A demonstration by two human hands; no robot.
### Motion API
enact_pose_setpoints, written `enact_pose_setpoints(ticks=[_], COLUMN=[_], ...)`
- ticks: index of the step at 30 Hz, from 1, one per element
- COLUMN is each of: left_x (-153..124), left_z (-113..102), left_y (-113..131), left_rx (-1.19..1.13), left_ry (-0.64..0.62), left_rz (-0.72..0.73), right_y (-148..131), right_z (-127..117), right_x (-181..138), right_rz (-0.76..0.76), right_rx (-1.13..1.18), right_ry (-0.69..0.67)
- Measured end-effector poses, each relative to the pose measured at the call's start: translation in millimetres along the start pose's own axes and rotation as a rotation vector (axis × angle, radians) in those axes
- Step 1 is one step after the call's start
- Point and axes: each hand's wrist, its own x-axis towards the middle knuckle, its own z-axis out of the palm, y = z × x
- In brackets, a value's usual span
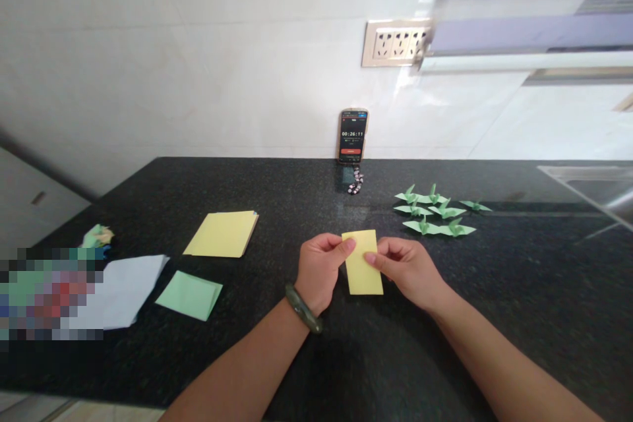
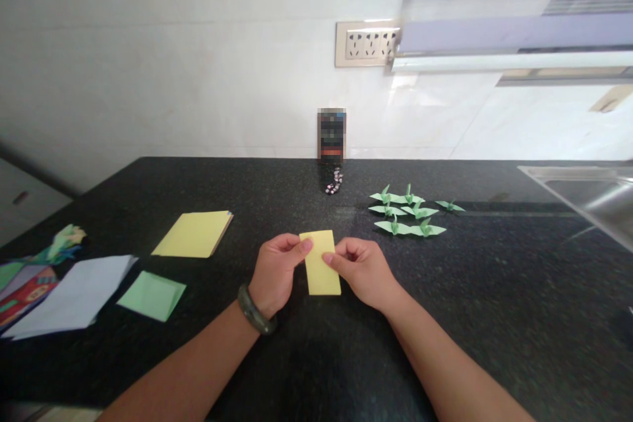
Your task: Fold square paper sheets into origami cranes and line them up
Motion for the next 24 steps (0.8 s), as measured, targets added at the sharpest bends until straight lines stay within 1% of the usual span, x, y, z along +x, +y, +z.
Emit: enact_pose_setpoints(ticks=[3, 5, 7, 8, 9, 10, 12, 13, 15, 17, 18, 20, 22, 24], left_x=[3, 6, 9, 9, 9, 8, 5, 3, 0, -2, -2, -3, -4, -4], left_z=[-1, -3, -5, -6, -6, -5, -4, -3, -1, 0, 0, 0, 1, 1], left_y=[3, 8, 12, 14, 15, 16, 14, 12, 9, 6, 6, 6, 6, 6], left_rx=[-0.131, -0.251, -0.354, -0.365, -0.349, -0.300, -0.170, -0.086, 0.088, 0.215, 0.252, 0.273, 0.258, 0.237], left_ry=[-0.025, -0.045, -0.012, 0.011, 0.024, 0.011, -0.114, -0.201, -0.225, -0.199, -0.193, -0.220, -0.254, -0.269], left_rz=[-0.015, -0.033, -0.015, -0.013, -0.022, -0.037, -0.084, -0.105, -0.088, -0.077, -0.082, -0.110, -0.149, -0.184], right_y=[0, -1, -2, -2, -2, -1, 1, 2, 4, 4, 4, 3, 4, 6], right_z=[-1, -1, 0, 0, 0, 1, 1, 1, 2, 2, 2, 3, 2, 1], right_x=[0, 0, 0, 0, 0, 1, 1, 2, 2, 3, 3, 2, 2, 3], right_rz=[-0.004, 0.022, 0.058, 0.072, 0.081, 0.086, 0.092, 0.096, 0.101, 0.103, 0.105, 0.108, 0.094, 0.058], right_rx=[-0.036, -0.050, -0.046, -0.032, -0.007, 0.025, 0.094, 0.126, 0.180, 0.223, 0.237, 0.246, 0.237, 0.231], right_ry=[-0.011, -0.024, -0.030, -0.025, -0.011, 0.012, 0.069, 0.093, 0.122, 0.114, 0.103, 0.097, 0.137, 0.204])
